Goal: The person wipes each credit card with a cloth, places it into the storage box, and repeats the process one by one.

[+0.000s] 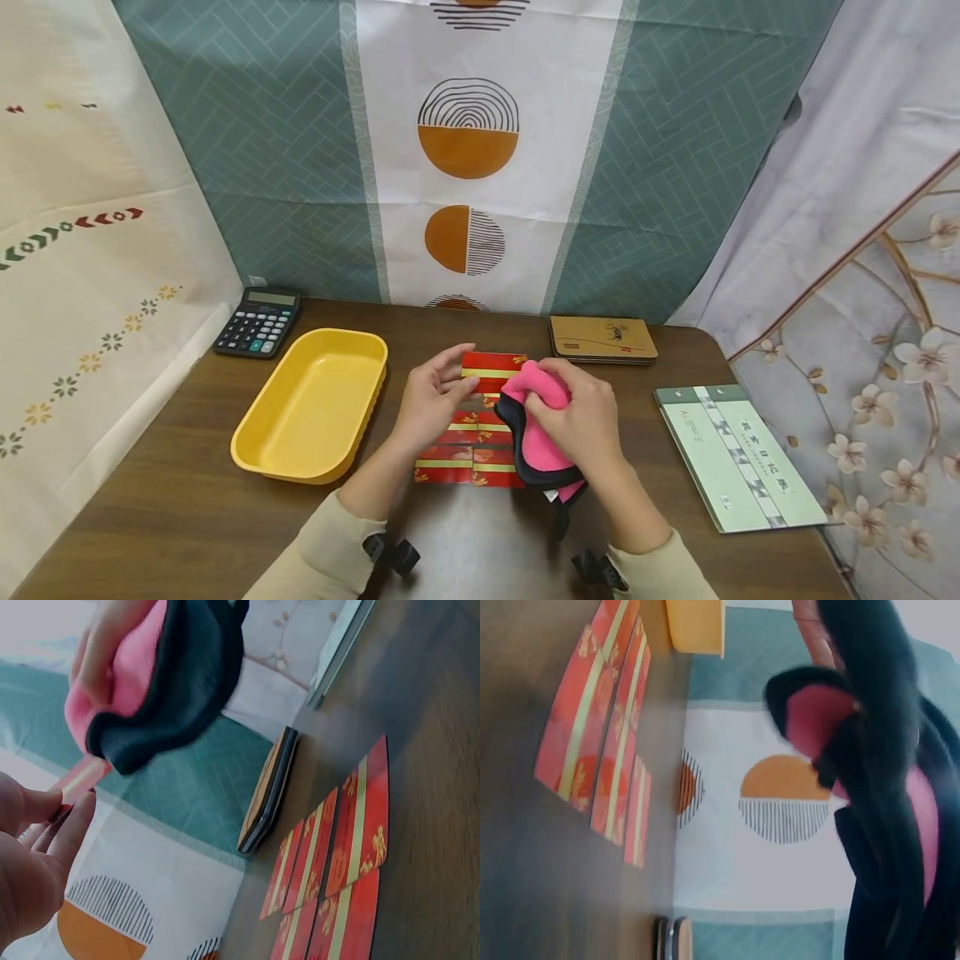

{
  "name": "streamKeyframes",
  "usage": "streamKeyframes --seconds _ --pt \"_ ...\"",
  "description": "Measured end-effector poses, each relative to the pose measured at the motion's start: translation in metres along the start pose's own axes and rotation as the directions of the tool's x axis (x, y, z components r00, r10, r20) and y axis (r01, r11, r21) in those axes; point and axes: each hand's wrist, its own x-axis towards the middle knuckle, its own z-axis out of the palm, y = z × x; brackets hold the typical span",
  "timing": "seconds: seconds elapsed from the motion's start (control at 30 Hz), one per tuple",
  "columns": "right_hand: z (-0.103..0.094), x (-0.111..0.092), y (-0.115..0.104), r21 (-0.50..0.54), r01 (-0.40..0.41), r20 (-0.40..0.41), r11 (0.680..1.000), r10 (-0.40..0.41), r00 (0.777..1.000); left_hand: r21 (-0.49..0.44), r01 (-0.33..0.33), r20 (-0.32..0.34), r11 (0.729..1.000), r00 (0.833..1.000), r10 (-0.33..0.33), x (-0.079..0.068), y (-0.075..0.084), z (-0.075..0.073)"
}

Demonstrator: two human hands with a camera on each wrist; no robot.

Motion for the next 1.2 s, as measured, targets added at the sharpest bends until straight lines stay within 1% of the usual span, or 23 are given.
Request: streamKeyframes --seconds 0.1,0.17,0.23,0.33,0.43,0.5,0.57,0.67,0.7,0.77,0.87,0.9,0.97,1.03,1.1,1.17,1.2 --pt "0.006 0.004 -0.008 -0.096 0.027 0.002 0.995 -0.026 1.0 -0.015 -0.035 0.063 0.999 0.997 0.036 -0.005 0.003 0.003" --pt "0.011 0.005 -0.014 -0.125 0.039 -0.021 0.991 -0.042 0.999 -0.024 -0.068 0.097 0.997 0.993 0.07 -0.009 0.004 0.005" --pt "0.017 0.004 -0.019 -0.132 0.049 -0.057 0.99 -0.057 0.997 -0.045 -0.096 0.111 0.994 0.989 0.1 -0.011 0.005 0.007" --pt "0.028 0.004 -0.026 -0.109 0.1 -0.116 0.989 -0.112 0.987 -0.08 -0.122 0.085 0.989 0.988 0.129 -0.013 0.004 0.009" --pt "0.039 0.001 -0.029 -0.073 0.161 -0.149 0.984 -0.17 0.974 -0.134 -0.115 0.051 0.984 0.991 0.123 -0.013 0.003 0.01" --pt "0.044 0.0 -0.03 -0.048 0.192 -0.138 0.98 -0.197 0.971 -0.164 -0.098 0.043 0.982 0.993 0.107 -0.013 0.001 0.01" --pt "0.047 -0.002 -0.027 -0.04 0.215 -0.103 0.976 -0.218 0.97 -0.179 -0.092 0.044 0.98 0.994 0.102 -0.013 0.002 0.01" --pt "0.045 -0.004 -0.021 -0.048 0.262 -0.045 0.964 -0.264 0.963 -0.19 -0.086 0.068 0.978 0.993 0.1 -0.014 0.001 0.011" --pt "0.043 -0.004 -0.018 -0.06 0.271 -0.038 0.961 -0.273 0.961 -0.188 -0.08 0.075 0.979 0.993 0.096 -0.014 0.001 0.011" --pt "0.039 -0.003 -0.013 -0.092 0.269 -0.055 0.959 -0.275 0.96 -0.192 -0.062 0.098 0.979 0.992 0.082 -0.016 0.001 0.011" --pt "0.033 0.001 -0.009 -0.141 0.22 -0.098 0.965 -0.235 0.967 -0.167 -0.058 0.121 0.984 0.99 0.079 -0.017 0.001 0.012" --pt "0.032 0.002 -0.01 -0.151 0.203 -0.106 0.967 -0.22 0.97 -0.145 -0.069 0.126 0.987 0.988 0.088 -0.017 0.001 0.012" --pt "0.033 0.003 -0.013 -0.152 0.198 -0.105 0.968 -0.215 0.971 -0.096 -0.104 0.148 0.99 0.982 0.118 -0.016 0.001 0.011" --pt "0.035 0.002 -0.019 -0.132 0.231 -0.088 0.964 -0.243 0.966 -0.034 -0.143 0.182 0.989 0.972 0.147 -0.014 0.001 0.011" --pt "0.038 0.001 -0.025 -0.102 0.28 -0.076 0.955 -0.288 0.955 0.031 -0.177 0.213 0.984 0.963 0.166 -0.013 0.001 0.01" --pt "0.039 -0.001 -0.027 -0.081 0.322 -0.07 0.943 -0.327 0.942 0.056 -0.183 0.235 0.982 0.958 0.165 -0.013 0.001 0.009" --pt "0.039 -0.001 -0.027 -0.076 0.336 -0.072 0.939 -0.341 0.937 0.047 -0.184 0.243 0.982 0.955 0.168 -0.012 0.001 0.009"
